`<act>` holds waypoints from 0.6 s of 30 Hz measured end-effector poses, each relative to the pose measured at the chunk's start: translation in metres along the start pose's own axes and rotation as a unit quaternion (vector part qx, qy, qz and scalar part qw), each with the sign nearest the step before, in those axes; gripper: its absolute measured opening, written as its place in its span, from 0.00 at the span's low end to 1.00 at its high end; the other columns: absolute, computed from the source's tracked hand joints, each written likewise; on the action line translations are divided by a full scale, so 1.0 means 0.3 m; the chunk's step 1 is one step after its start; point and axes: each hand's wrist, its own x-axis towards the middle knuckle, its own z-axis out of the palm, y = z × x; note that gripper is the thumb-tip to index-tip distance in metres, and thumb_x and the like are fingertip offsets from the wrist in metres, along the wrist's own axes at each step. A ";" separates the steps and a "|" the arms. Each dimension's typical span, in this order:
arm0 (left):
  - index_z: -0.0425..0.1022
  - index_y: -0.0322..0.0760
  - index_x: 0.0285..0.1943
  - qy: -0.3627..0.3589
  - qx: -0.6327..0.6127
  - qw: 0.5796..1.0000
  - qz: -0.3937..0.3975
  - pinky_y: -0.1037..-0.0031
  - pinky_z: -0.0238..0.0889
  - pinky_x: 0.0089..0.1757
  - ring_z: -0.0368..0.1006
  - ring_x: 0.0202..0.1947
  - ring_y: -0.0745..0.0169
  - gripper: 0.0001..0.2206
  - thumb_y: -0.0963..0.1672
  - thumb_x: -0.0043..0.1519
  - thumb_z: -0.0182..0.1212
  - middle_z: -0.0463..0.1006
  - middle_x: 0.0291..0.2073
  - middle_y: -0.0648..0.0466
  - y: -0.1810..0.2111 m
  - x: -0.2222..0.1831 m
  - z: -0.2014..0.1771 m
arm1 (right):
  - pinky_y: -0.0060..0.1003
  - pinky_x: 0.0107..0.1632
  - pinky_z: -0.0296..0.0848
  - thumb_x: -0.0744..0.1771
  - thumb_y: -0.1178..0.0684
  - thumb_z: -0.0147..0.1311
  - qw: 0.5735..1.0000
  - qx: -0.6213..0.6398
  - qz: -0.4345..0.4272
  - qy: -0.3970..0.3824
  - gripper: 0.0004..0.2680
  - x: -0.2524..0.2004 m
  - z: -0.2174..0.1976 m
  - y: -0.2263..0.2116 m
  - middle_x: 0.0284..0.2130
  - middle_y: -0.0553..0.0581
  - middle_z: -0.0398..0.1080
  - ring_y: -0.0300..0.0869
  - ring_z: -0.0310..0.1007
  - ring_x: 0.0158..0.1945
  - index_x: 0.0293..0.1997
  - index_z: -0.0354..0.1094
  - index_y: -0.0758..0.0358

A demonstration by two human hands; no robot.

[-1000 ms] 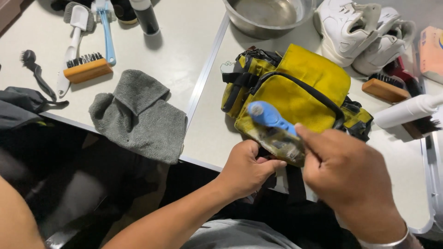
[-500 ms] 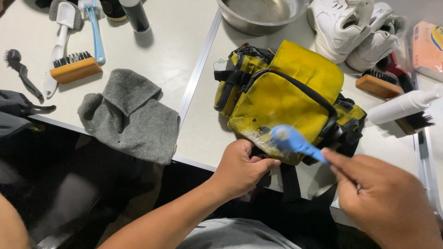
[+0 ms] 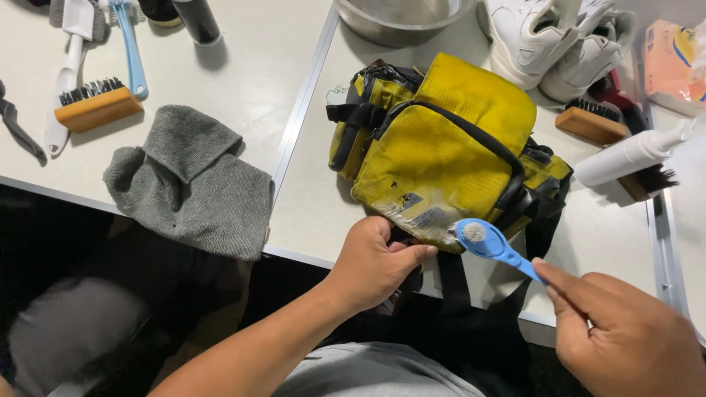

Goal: Cleaning a yellow pouch using cleaning solution, brushes, and a microfiber cloth.

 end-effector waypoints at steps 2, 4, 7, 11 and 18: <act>0.67 0.39 0.27 -0.005 -0.024 1.000 -0.008 0.77 0.59 0.22 0.61 0.17 0.72 0.15 0.41 0.59 0.74 0.69 0.17 0.59 -0.008 -0.003 0.001 | 0.40 0.30 0.68 0.64 0.53 0.58 0.998 -0.028 0.020 -0.060 0.17 -0.014 0.003 -0.011 0.19 0.46 0.72 0.44 0.66 0.24 0.57 0.76 0.32; 0.65 0.40 0.25 -0.009 -0.026 1.000 -0.012 0.78 0.58 0.21 0.60 0.17 0.73 0.17 0.40 0.59 0.74 0.68 0.16 0.60 0.004 -0.005 -0.003 | 0.41 0.30 0.68 0.63 0.55 0.58 0.998 0.018 -0.001 -0.060 0.16 -0.003 0.007 -0.040 0.17 0.48 0.72 0.45 0.66 0.23 0.55 0.77 0.37; 0.67 0.43 0.21 -0.031 -0.025 0.999 0.025 0.78 0.56 0.22 0.58 0.17 0.73 0.17 0.41 0.60 0.71 0.67 0.15 0.61 0.016 -0.016 -0.004 | 0.42 0.28 0.65 0.63 0.60 0.56 0.990 0.131 -0.056 -0.022 0.15 0.040 0.022 -0.140 0.16 0.50 0.70 0.45 0.64 0.20 0.52 0.79 0.47; 0.72 0.43 0.25 -0.009 0.017 0.997 0.075 0.73 0.66 0.33 0.68 0.25 0.69 0.09 0.40 0.57 0.67 0.74 0.21 0.59 0.002 -0.005 -0.005 | 0.45 0.25 0.60 0.65 0.62 0.55 0.970 0.166 -0.160 0.083 0.13 0.117 0.067 -0.273 0.17 0.52 0.64 0.48 0.63 0.21 0.52 0.79 0.54; 0.64 0.46 0.18 -0.028 -0.055 0.993 0.098 0.76 0.55 0.24 0.55 0.18 0.74 0.18 0.41 0.60 0.68 0.63 0.14 0.65 0.039 -0.016 -0.009 | 0.46 0.28 0.66 0.61 0.58 0.54 0.994 0.046 -0.093 -0.041 0.20 0.045 0.009 -0.052 0.17 0.48 0.66 0.46 0.69 0.24 0.57 0.77 0.37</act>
